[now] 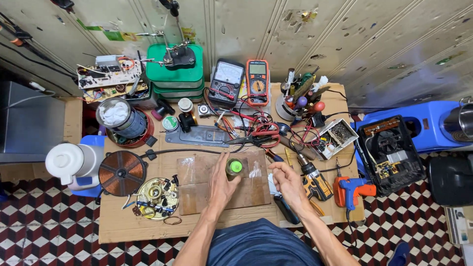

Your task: Using a hot glue gun and hand tools to modify a plastic bottle for a DIY electronics project.

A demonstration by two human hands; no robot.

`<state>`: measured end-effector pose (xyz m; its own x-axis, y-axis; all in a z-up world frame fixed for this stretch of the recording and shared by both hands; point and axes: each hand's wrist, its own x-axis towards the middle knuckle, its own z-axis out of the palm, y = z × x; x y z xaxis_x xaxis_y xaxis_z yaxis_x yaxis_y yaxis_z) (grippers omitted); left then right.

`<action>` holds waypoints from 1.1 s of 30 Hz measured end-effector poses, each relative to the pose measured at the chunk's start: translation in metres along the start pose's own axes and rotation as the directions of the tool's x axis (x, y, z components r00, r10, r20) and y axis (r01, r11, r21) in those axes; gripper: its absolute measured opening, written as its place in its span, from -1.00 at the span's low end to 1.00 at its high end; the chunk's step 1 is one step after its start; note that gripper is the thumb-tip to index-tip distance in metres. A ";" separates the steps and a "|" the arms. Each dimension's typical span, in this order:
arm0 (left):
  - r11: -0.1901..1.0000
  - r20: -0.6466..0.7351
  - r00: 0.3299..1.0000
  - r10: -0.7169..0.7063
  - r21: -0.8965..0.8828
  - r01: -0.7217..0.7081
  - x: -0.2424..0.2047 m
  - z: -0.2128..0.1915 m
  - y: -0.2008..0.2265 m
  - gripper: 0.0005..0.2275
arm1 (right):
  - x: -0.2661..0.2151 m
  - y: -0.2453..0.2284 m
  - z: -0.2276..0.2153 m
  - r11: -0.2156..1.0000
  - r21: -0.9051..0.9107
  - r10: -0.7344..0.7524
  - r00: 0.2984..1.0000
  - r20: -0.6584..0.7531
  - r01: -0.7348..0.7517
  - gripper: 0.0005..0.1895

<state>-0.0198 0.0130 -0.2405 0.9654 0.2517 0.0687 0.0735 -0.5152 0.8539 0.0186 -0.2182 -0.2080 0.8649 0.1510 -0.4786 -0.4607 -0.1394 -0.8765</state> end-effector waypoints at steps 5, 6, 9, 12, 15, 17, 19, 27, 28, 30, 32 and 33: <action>0.997 0.009 0.998 -0.055 -0.053 0.056 0.009 -0.002 0.013 -0.37 | -0.014 -0.014 0.019 0.937 -0.344 0.070 0.998 -0.003 -0.067 -0.64; 0.993 0.025 0.996 -0.089 -0.081 0.091 0.011 -0.008 0.022 -0.39 | -0.013 -0.013 0.021 0.905 -0.416 0.108 0.994 0.024 -0.089 -0.54; 0.987 0.004 0.996 -0.087 -0.135 0.087 0.019 -0.047 0.081 -0.43 | -0.006 -0.007 0.013 0.602 -0.653 -0.275 0.887 0.370 0.459 -0.23; 0.981 -0.043 0.994 -0.097 -0.175 0.088 0.021 -0.076 0.128 -0.41 | -0.025 -0.076 0.033 0.837 -0.492 -0.197 0.971 0.138 0.240 -0.38; 0.983 -0.110 0.990 -0.086 -0.173 0.066 0.023 -0.091 0.157 -0.39 | -0.035 -0.134 0.040 0.968 0.062 -0.249 0.959 0.138 0.242 -0.44; 0.986 -0.138 0.989 -0.056 -0.163 0.033 0.021 -0.096 0.169 -0.39 | -0.036 -0.165 0.045 0.936 0.234 -0.306 0.938 0.161 0.265 -0.43; 0.987 -0.158 0.987 -0.026 -0.158 0.001 0.020 -0.098 0.180 -0.39 | -0.037 -0.189 0.046 0.877 0.396 -0.362 0.917 0.170 0.273 -0.42; 0.995 -0.180 0.983 -0.036 -0.095 0.019 0.013 -0.099 0.211 -0.35 | -0.043 -0.227 0.043 0.806 0.570 -0.379 0.878 0.292 0.159 -0.31; 0.995 -0.180 0.983 -0.037 -0.096 0.020 0.012 -0.100 0.213 -0.35 | -0.041 -0.223 0.040 0.807 0.569 -0.378 0.878 0.293 0.158 -0.31; 0.998 -0.182 0.983 -0.015 -0.070 0.002 0.011 -0.101 0.218 -0.34 | -0.039 -0.216 0.035 0.805 0.572 -0.368 0.888 0.276 0.156 -0.26; 0.998 -0.172 0.985 -0.015 -0.056 0.005 0.011 -0.101 0.221 -0.33 | -0.037 -0.216 0.034 0.807 0.567 -0.369 0.890 0.268 0.164 -0.26; 0.999 -0.162 0.987 -0.016 -0.041 0.009 0.011 -0.101 0.222 -0.32 | -0.037 -0.216 0.033 0.810 0.561 -0.369 0.892 0.261 0.171 -0.27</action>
<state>-0.0181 -0.0157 0.0024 0.9109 0.3889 0.1379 0.0720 -0.4789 0.8749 0.0797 -0.1613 -0.0032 0.8895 0.4419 -0.1165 -0.3371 0.4624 -0.8201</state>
